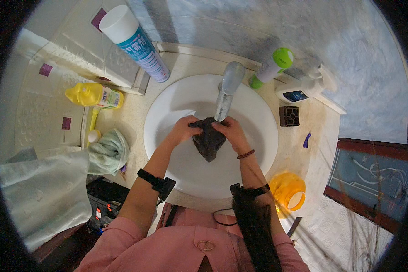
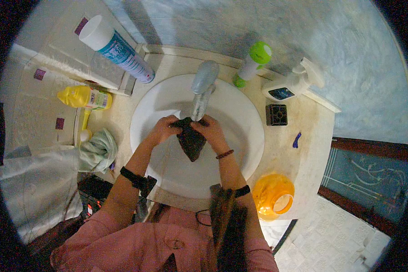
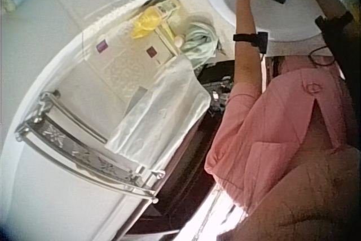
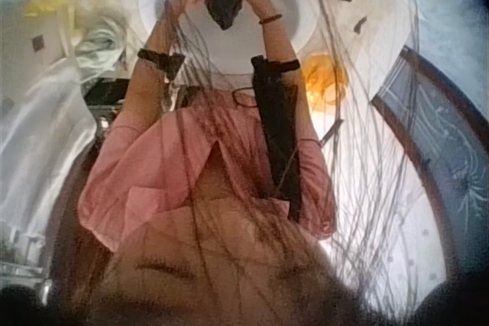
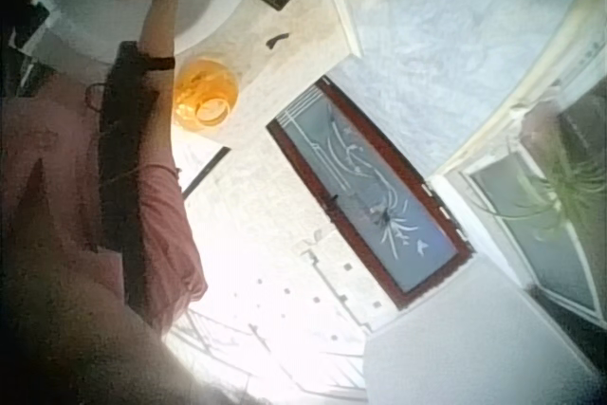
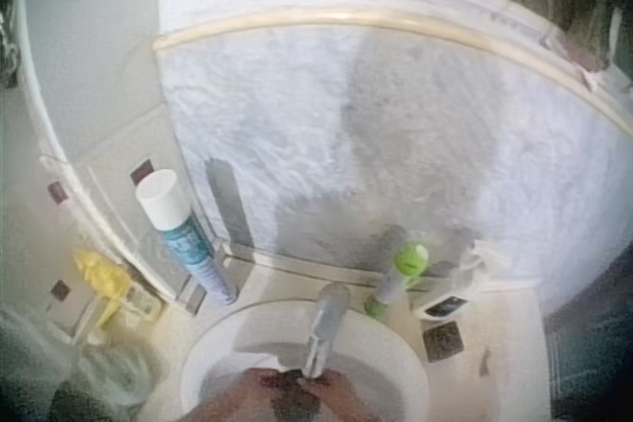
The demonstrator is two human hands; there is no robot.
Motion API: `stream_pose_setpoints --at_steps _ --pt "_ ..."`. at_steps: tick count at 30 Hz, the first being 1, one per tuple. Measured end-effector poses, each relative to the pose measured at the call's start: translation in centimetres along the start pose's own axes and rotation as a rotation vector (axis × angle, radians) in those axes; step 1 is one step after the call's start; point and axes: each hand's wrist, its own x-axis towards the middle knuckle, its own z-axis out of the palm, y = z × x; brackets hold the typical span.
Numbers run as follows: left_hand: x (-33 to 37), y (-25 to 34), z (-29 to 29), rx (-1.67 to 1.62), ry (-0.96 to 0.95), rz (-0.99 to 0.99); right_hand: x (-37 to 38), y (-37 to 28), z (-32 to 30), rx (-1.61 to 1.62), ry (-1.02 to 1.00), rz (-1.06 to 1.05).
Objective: The person rinses a dark cloth in a bathroom sink, wrings it out, and then wipes down a light switch and the surrounding wall tiles.
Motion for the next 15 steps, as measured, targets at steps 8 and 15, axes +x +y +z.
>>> stream_pose_setpoints --at_steps 8,15 --pt "1.0 -0.1 -0.6 -0.333 -0.006 0.038 -0.7 0.4 -1.9 -0.023 -0.055 -0.095" --pt "2.4 0.9 1.8 0.06 -0.039 0.082 -3.4 -1.2 -3.6 -0.22 0.393 -0.268"
